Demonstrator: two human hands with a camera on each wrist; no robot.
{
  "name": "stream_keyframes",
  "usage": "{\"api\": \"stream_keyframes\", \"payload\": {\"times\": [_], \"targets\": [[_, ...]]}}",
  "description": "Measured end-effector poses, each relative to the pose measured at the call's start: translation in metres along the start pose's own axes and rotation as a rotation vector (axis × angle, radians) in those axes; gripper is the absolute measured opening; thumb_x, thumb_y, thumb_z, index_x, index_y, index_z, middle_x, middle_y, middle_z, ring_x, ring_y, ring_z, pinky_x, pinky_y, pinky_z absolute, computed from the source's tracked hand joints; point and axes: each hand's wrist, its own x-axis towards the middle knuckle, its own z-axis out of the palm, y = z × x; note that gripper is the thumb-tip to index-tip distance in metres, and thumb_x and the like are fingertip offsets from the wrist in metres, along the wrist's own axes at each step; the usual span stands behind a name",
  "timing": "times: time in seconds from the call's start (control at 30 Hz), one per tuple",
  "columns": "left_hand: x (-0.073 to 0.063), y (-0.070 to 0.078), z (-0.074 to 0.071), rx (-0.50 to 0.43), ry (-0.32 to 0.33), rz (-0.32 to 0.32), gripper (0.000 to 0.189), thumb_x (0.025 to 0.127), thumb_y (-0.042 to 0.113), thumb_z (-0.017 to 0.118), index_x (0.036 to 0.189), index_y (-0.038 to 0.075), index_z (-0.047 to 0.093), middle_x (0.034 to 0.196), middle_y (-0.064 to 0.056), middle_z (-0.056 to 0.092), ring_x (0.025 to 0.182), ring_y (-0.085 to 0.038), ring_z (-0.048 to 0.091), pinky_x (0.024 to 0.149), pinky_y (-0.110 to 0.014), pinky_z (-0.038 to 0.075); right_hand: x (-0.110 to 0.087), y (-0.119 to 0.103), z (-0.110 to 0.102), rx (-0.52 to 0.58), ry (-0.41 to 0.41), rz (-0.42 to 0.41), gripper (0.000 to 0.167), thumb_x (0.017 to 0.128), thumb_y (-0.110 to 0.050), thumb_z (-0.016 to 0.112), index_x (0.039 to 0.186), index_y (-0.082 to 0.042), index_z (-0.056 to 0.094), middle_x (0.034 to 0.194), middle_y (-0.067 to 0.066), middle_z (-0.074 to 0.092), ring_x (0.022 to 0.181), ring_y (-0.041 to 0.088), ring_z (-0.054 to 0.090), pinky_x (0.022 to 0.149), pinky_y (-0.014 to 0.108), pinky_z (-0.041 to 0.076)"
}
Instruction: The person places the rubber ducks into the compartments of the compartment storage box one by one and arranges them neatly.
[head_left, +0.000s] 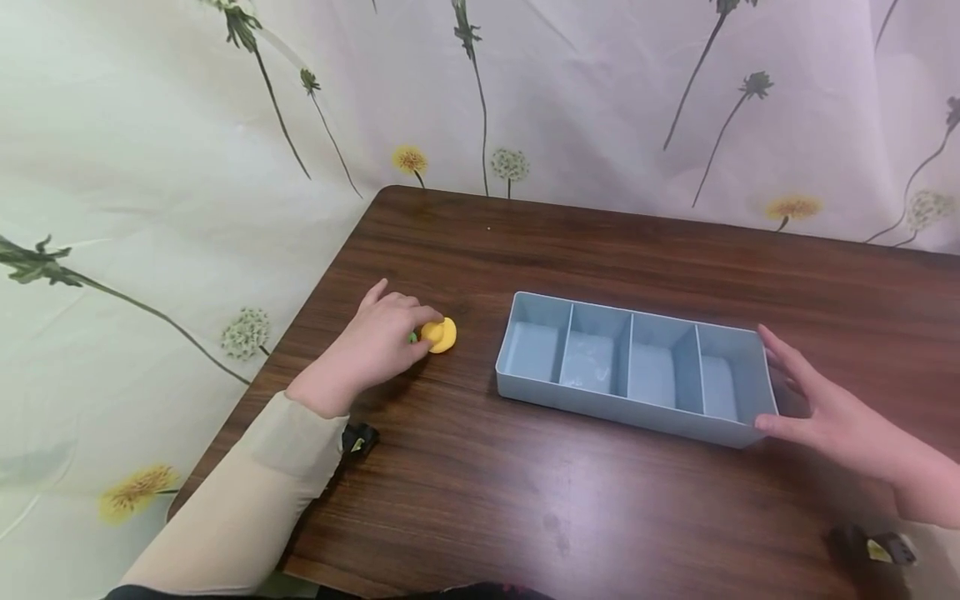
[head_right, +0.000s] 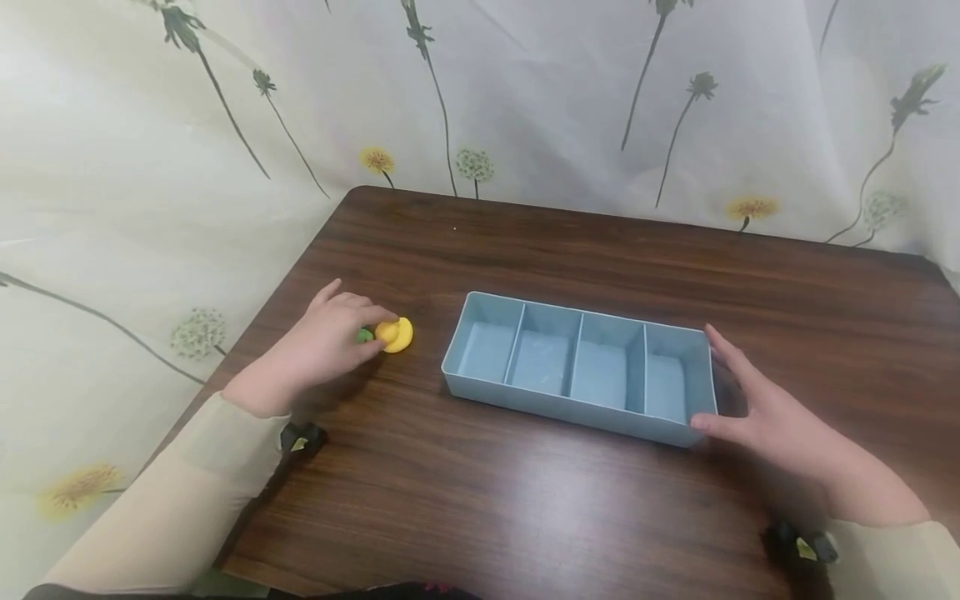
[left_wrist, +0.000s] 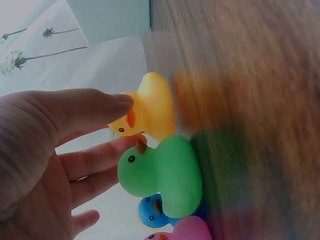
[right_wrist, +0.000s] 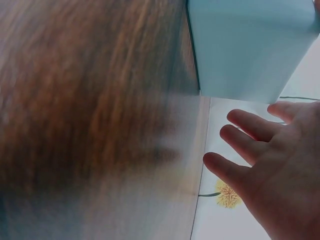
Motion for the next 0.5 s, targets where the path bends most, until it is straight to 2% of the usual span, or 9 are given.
{"api": "stream_keyframes", "payload": {"times": [0.23,0.4,0.5], "targets": [[0.003,0.006,-0.003,0.000,0.048,0.000,0.022,0.084,0.014,0.076,0.105,0.007,0.072,0.090,-0.005,0.064,0.092,-0.028,0.057,0.112,-0.059,0.013,0.000,0.000,-0.002,-0.003,-0.011,0.019,0.110,0.084,-0.008,0.078,0.159,-0.032,0.001,0.158,0.028,0.014,0.133,0.061,0.022,0.088,0.001,0.021],[0.007,0.012,-0.010,0.008,0.091,0.029,0.020,0.085,0.016,0.076,0.102,0.007,0.072,0.083,-0.003,0.061,0.086,-0.025,0.055,0.112,-0.058,0.015,0.001,0.000,-0.004,-0.020,-0.025,0.021,0.110,0.084,-0.010,0.079,0.159,-0.028,0.001,0.159,0.027,0.013,0.133,0.060,0.024,0.088,0.001,0.021],[0.011,0.017,-0.015,0.015,0.113,0.054,0.019,0.085,0.018,0.076,0.100,0.008,0.072,0.079,0.001,0.057,0.083,-0.023,0.053,0.111,-0.056,0.017,0.002,0.000,-0.006,-0.036,-0.038,0.042,0.111,0.084,-0.012,0.079,0.159,-0.030,0.000,0.159,0.025,0.013,0.133,0.059,0.027,0.090,0.004,0.025]]}}
